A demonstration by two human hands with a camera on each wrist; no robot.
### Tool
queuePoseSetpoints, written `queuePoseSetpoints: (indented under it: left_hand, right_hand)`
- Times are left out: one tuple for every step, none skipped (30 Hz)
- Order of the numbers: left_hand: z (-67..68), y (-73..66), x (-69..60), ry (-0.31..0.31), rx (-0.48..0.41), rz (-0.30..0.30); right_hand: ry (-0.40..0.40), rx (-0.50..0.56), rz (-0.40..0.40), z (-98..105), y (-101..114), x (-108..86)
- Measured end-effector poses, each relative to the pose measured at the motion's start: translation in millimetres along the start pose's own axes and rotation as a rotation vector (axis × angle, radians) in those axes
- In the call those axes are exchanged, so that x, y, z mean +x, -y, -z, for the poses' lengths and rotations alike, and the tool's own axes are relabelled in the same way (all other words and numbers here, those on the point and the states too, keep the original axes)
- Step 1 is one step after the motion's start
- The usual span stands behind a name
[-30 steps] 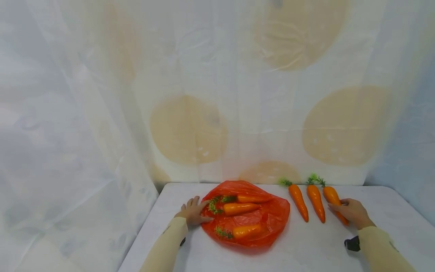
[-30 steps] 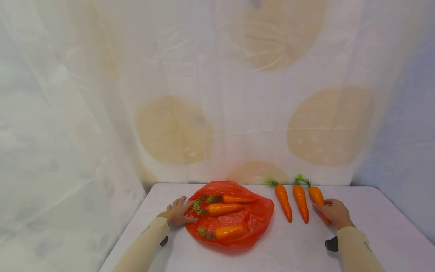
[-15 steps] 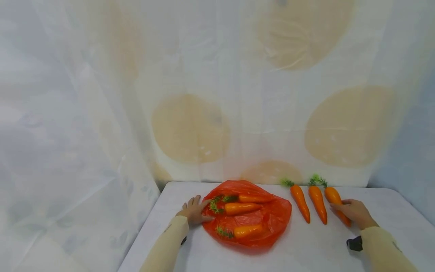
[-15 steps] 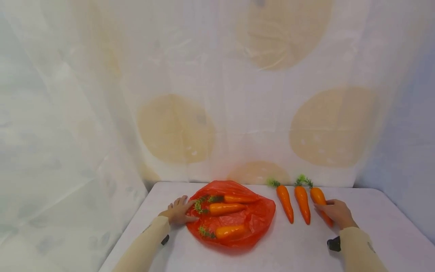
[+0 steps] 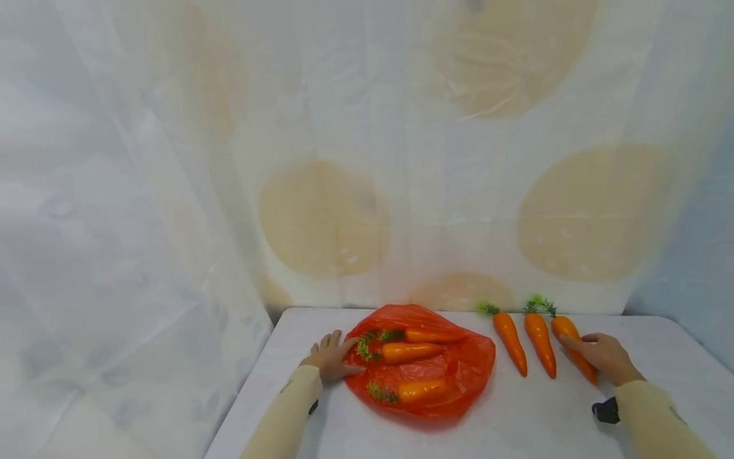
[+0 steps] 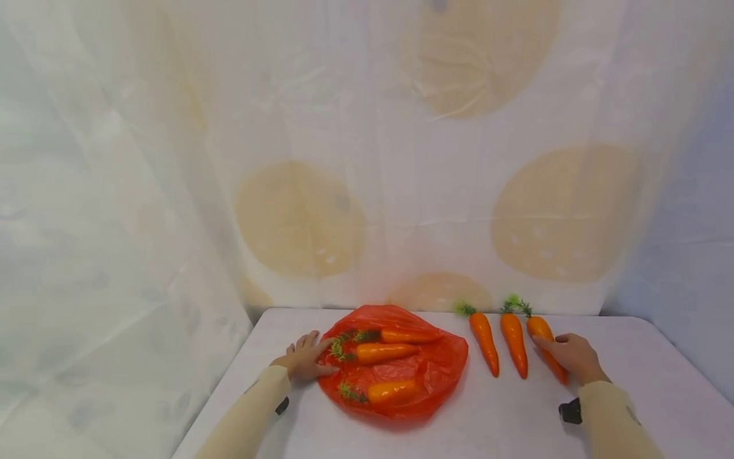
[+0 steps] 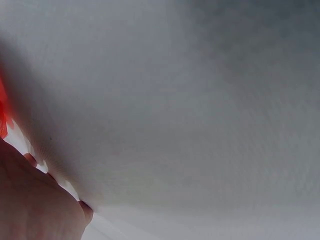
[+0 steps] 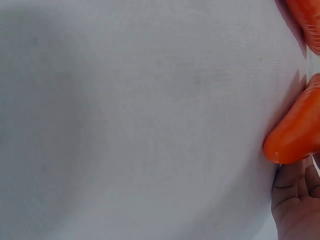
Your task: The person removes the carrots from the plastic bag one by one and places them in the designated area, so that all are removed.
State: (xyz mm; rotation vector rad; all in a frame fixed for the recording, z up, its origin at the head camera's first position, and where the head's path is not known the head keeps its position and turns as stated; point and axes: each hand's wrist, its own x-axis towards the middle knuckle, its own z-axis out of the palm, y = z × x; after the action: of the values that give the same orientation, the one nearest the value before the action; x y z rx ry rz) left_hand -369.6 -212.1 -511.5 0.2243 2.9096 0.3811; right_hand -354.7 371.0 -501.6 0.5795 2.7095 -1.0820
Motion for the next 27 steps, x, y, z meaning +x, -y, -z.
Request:
queuePoseSetpoints:
  left_hand:
    - [1.0,-0.6,-0.9,0.000,0.001,-0.001]
    - [2.2,-1.4,-2.0,0.000,-0.001,0.001]
    - [3.1,-2.7,-3.4,0.004,-0.001,-0.001]
    - [4.4,-3.8,-4.7,0.009,-0.006,0.000]
    - [5.3,-5.2,-6.1,0.015,-0.011,0.000]
    - [6.2,-6.5,-7.8,0.019,-0.018,-0.001]
    - [6.6,-7.7,-9.0,0.023,-0.020,-0.001]
    - [7.0,-8.9,-10.0,0.025,-0.021,-0.004]
    - [6.8,-9.8,-10.7,0.028,-0.021,-0.005]
    - [6.7,-10.5,-11.2,0.030,-0.020,-0.002]
    - [6.5,-11.3,-11.9,0.032,-0.018,-0.003]
    - [6.5,-11.5,-11.8,0.032,-0.017,-0.002]
    - [6.6,-11.8,-11.7,0.030,-0.016,0.000]
    - [6.9,-12.0,-11.2,0.029,-0.021,0.001]
    - [7.2,-11.8,-10.7,0.028,-0.019,0.005]
    - [7.5,-11.6,-9.9,0.027,-0.018,0.006]
    - [8.2,-11.4,-9.5,0.031,-0.014,0.007]
    - [8.6,-10.6,-8.4,0.031,-0.010,0.009]
    - [8.9,-10.0,-7.5,0.028,-0.008,0.008]
    - [9.0,-9.3,-6.7,0.026,-0.007,0.004]
    - [8.9,-8.4,-5.9,0.023,-0.001,0.000]
    - [8.8,-7.7,-5.3,0.023,0.004,-0.001]
    - [8.4,-7.0,-4.6,0.021,0.006,-0.003]
    - [7.2,-5.8,-3.6,0.012,0.005,-0.009]
    - [6.9,-5.5,-3.6,0.005,0.000,-0.013]
    - [6.6,-5.4,-3.6,0.005,0.000,-0.011]
    - [6.2,-5.5,-3.7,0.005,-0.002,-0.010]
  right_hand:
    - [-0.007,0.003,-0.001,0,0,0.3]
    - [-0.015,0.010,-0.005,-1,0,0.6]
    - [-0.027,0.015,-0.009,-2,0,0.6]
    - [-0.045,0.017,-0.009,-2,-1,0.4]
    - [-0.056,0.028,-0.015,-3,-2,-0.3]
    - [-0.068,0.036,-0.019,-3,-3,-1.2]
    - [-0.081,0.042,-0.022,-3,-4,-1.9]
    - [-0.096,0.046,-0.024,-3,-6,-2.9]
    - [-0.111,0.046,-0.023,-2,-7,-4.1]
    - [-0.123,0.047,-0.019,-2,-7,-5.3]
    - [-0.133,0.046,-0.010,0,-8,-6.8]
    - [-0.146,0.041,0.001,1,-8,-8.3]
    - [-0.159,0.036,0.015,2,-7,-9.5]
    - [-0.174,0.031,0.028,4,-6,-11.0]
    - [-0.189,0.029,0.041,6,-4,-12.2]
    - [-0.201,0.031,0.051,7,-2,-13.4]
    - [-0.212,0.035,0.059,8,0,-14.2]
    - [-0.220,0.045,0.062,9,2,-14.7]
    - [-0.230,0.048,0.066,10,5,-15.0]
    - [-0.239,0.051,0.066,11,8,-15.3]
    - [-0.242,0.057,0.065,11,10,-15.5]
    - [-0.240,0.060,0.066,12,13,-15.4]
    - [-0.238,0.060,0.068,12,15,-15.7]
    - [-0.234,0.057,0.072,12,17,-15.8]
    - [-0.230,0.054,0.077,12,20,-16.1]
    - [-0.224,0.057,0.083,12,21,-16.4]
    - [-0.219,0.057,0.093,13,23,-16.6]
